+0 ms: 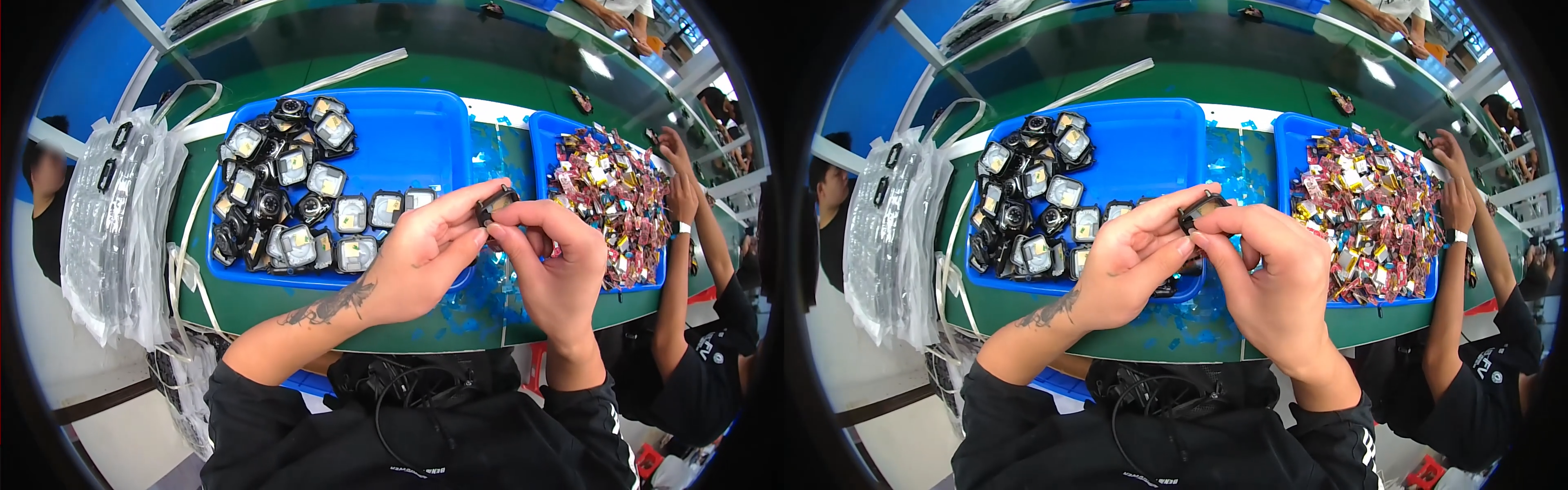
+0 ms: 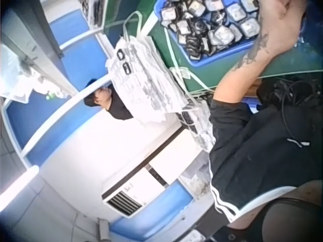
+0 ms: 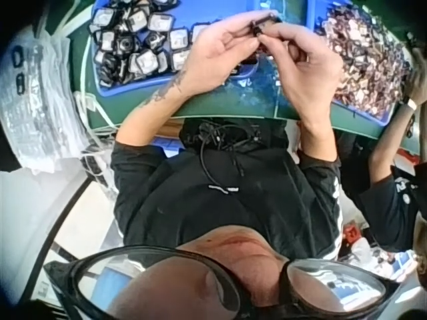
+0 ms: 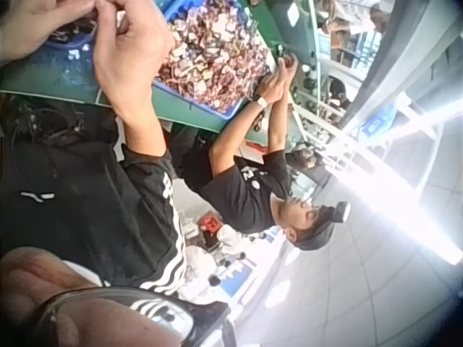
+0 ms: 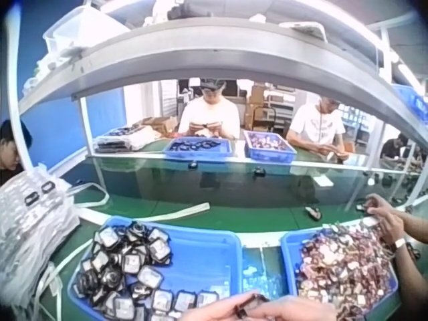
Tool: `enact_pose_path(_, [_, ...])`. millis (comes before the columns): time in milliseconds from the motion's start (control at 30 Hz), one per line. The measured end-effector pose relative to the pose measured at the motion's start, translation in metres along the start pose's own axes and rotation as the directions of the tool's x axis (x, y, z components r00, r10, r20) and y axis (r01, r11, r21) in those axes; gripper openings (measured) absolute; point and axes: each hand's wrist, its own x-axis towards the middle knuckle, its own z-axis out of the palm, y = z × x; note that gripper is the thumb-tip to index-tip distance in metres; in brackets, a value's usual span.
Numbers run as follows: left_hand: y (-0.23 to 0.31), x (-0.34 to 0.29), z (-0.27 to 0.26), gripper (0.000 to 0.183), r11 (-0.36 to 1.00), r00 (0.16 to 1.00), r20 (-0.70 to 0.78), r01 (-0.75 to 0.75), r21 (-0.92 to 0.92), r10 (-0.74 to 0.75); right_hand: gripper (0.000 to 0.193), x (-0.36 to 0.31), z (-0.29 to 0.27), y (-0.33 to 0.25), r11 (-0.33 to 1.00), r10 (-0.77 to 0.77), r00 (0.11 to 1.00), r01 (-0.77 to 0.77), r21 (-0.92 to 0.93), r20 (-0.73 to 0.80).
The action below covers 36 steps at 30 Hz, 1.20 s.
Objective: The recorder is assembling and inspecting small electronic components, specifically smartwatch housings and batteries, at a factory assembly line.
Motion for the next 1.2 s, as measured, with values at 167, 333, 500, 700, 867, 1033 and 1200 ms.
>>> enact_pose_path(167, [-0.002, 0.000, 0.000, 0.049, 1.000, 1.000, -0.006, -0.010, 0.029, 0.010, 0.012, 0.002, -0.001, -0.001, 0.999, -0.028, 0.999, 0.029, -0.034, 0.016])
enact_pose_path(333, [-0.003, 0.000, 0.000, 0.049, 1.000, 1.000, -0.002, -0.005, 0.022, 0.005, 0.012, 0.002, -0.002, 0.002, 0.999, 0.028, 0.999, -0.029, 0.013, 0.022])
enact_pose_path(500, [-0.004, 0.000, 0.001, 0.049, 0.996, 1.000, -0.013, -0.020, 0.086, 0.022, 0.012, 0.002, -0.002, 0.004, 1.000, 0.016, 0.999, -0.017, 0.017, 0.029])
enact_pose_path(700, [-0.005, -0.001, -0.001, 0.049, 0.992, 1.000, -0.006, 0.002, 0.124, -0.001, 0.011, 0.001, -0.001, 0.005, 0.998, 0.035, 0.999, -0.036, 0.048, 0.026])
enact_pose_path(867, [-0.004, -0.003, 0.001, 0.049, 0.993, 1.000, -0.002, 0.002, 0.119, -0.002, 0.011, 0.002, -0.002, 0.006, 0.999, 0.042, 0.998, -0.043, 0.016, 0.054])
enact_pose_path(1033, [-0.002, -0.001, 0.005, 0.049, 0.978, 1.000, -0.001, -0.007, 0.207, 0.007, 0.014, 0.000, -0.004, 0.007, 0.999, -0.036, 0.999, 0.036, -0.028, 0.020])
enact_pose_path(1200, [0.006, -0.005, 0.005, 0.049, 0.966, 0.999, -0.006, 0.038, 0.257, -0.038, 0.024, -0.001, -0.007, 0.005, 0.999, 0.034, 0.999, -0.034, -0.018, 0.006])
